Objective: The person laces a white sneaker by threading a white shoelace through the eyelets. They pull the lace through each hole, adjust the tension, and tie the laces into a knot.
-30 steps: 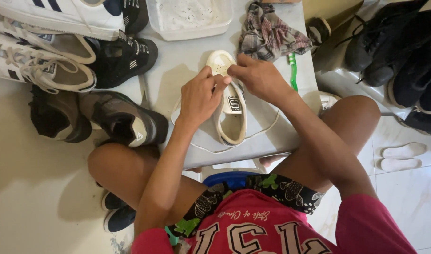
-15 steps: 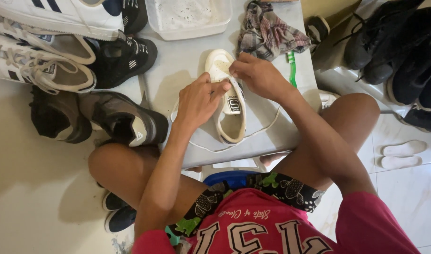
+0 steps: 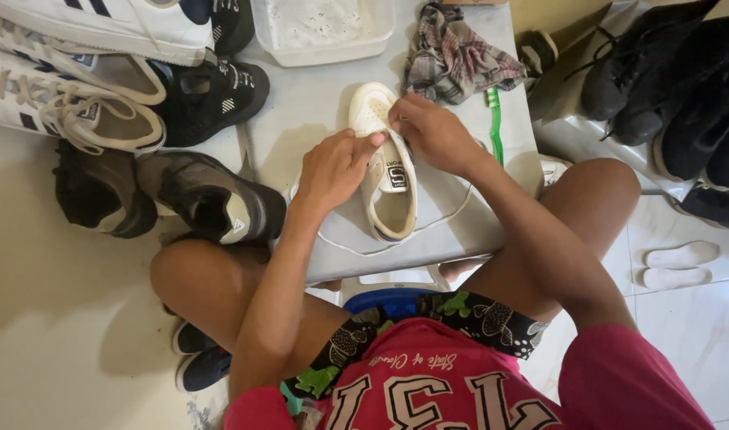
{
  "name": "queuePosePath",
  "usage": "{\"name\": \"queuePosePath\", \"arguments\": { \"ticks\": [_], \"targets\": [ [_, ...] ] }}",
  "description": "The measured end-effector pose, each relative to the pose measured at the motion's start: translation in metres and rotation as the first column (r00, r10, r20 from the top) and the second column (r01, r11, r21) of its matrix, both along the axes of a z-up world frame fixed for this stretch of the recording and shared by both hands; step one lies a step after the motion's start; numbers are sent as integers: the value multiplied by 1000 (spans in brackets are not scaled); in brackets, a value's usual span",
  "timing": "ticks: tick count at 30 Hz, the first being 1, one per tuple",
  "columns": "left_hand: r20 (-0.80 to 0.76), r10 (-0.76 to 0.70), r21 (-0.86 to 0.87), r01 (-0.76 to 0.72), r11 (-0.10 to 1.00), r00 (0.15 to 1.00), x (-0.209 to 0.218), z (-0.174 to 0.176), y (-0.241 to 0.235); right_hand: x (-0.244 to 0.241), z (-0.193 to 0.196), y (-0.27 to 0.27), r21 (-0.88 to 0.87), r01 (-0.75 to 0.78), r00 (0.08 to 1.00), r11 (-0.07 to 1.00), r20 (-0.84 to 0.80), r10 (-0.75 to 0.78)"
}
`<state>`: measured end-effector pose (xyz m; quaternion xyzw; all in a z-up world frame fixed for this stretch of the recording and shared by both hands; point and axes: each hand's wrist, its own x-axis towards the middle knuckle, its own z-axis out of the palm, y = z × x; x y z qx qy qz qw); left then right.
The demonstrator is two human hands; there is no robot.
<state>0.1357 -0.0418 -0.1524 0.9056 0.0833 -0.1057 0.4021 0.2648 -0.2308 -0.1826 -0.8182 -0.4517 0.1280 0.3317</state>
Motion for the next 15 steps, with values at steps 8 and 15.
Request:
{"name": "queuePosePath", "arguments": {
  "ticks": [8,15],
  "targets": [
    [-9,-15,-7,15,1000,1000,-2,26,-3,-4,8,-7,220,66,998,973,-19,-64],
    [-8,47,-60,-48,997,999,-1,19,-2,-6,15,-10,214,38,996,976,65,-53]
  ]
}}
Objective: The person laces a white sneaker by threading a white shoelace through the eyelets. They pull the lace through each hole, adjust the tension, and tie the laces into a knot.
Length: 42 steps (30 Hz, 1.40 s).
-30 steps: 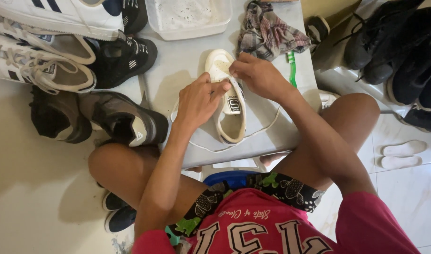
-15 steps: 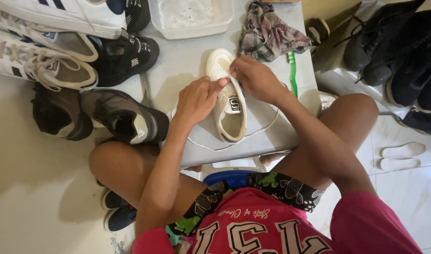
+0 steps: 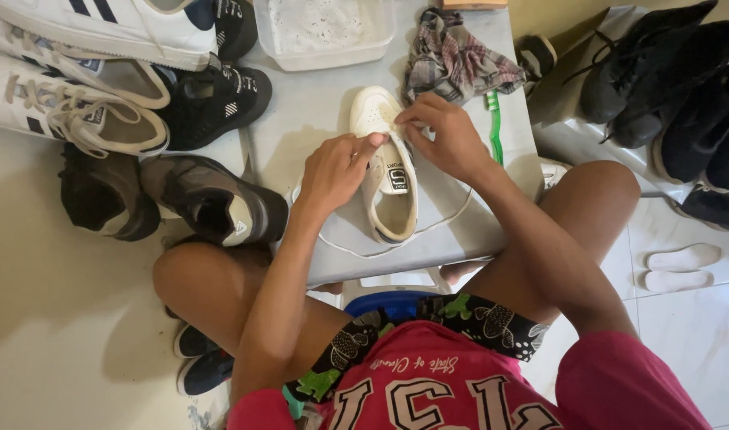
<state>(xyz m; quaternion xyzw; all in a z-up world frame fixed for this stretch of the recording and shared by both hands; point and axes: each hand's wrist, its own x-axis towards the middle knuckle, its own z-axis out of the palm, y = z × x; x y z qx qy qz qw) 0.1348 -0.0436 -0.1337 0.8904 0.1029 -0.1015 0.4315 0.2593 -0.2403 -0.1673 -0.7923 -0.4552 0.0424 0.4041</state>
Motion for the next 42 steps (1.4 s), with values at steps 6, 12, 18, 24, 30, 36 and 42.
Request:
{"name": "queuePosePath", "arguments": {
  "ticks": [6,12,18,24,30,36,42],
  "targets": [
    [52,-22,62,19,998,998,1,-16,0,-1,-3,0,35,-19,997,999,-68,21],
    [-20,34,71,-32,997,999,-3,-13,-9,0,-4,1,3,-28,997,1000,-72,28],
    [25,26,61,-28,998,999,-7,16,-11,-4,-12,-1,-103,32,999,994,28,-30],
    [77,70,47,-74,996,995,-4,-2,-13,-2,-8,-2,-47,-12,997,999,80,15],
    [77,69,69,-74,995,995,-4,-11,-15,-1,3,-2,-43,-8,973,999,230,18],
    [78,101,74,-107,992,992,0,-11,-15,-5,4,-2,-41,12,997,999,83,-8],
    [49,148,10,-148,989,988,-3,6,-17,-7,-5,-4,-129,13,995,992,-93,-25]
  ]
}}
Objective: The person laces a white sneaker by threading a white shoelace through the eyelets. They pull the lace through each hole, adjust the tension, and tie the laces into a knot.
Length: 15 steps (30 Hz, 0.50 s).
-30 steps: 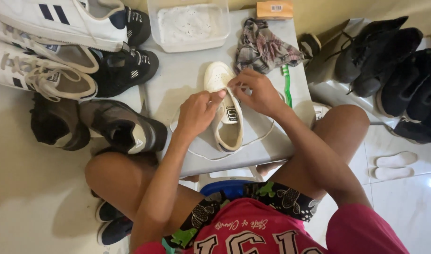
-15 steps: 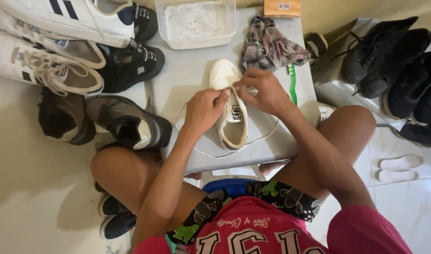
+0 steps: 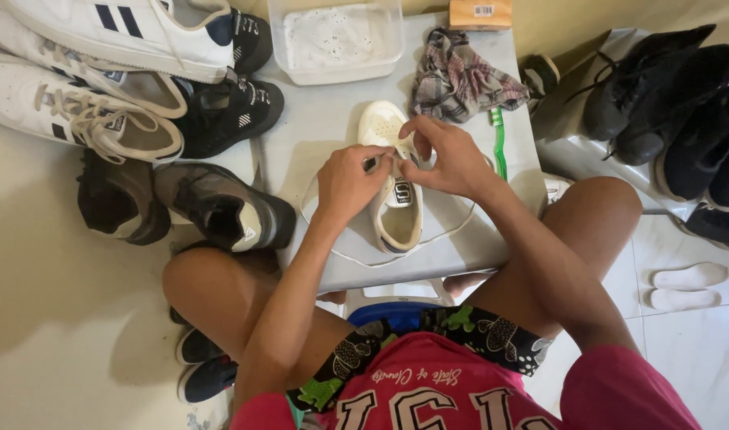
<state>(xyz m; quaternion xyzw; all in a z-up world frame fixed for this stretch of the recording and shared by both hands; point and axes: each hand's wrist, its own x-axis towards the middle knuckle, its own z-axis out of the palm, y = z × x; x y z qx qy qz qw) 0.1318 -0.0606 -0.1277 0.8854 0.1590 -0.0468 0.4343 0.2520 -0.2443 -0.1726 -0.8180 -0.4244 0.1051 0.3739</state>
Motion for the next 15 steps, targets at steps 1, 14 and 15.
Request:
{"name": "queuePosePath", "arguments": {
  "ticks": [1,14,15],
  "targets": [
    [0,0,0,0,1000,1000,2,1,-2,1,-1,0,0,0,1000,1000,0,0],
    [54,60,42,-62,997,997,12,-26,-9,6,25,1,-83,-20,993,996,-115,11],
    [75,65,38,-68,997,995,12,-27,-10,5,25,1,-54,-17,995,998,-100,11]
  ]
}}
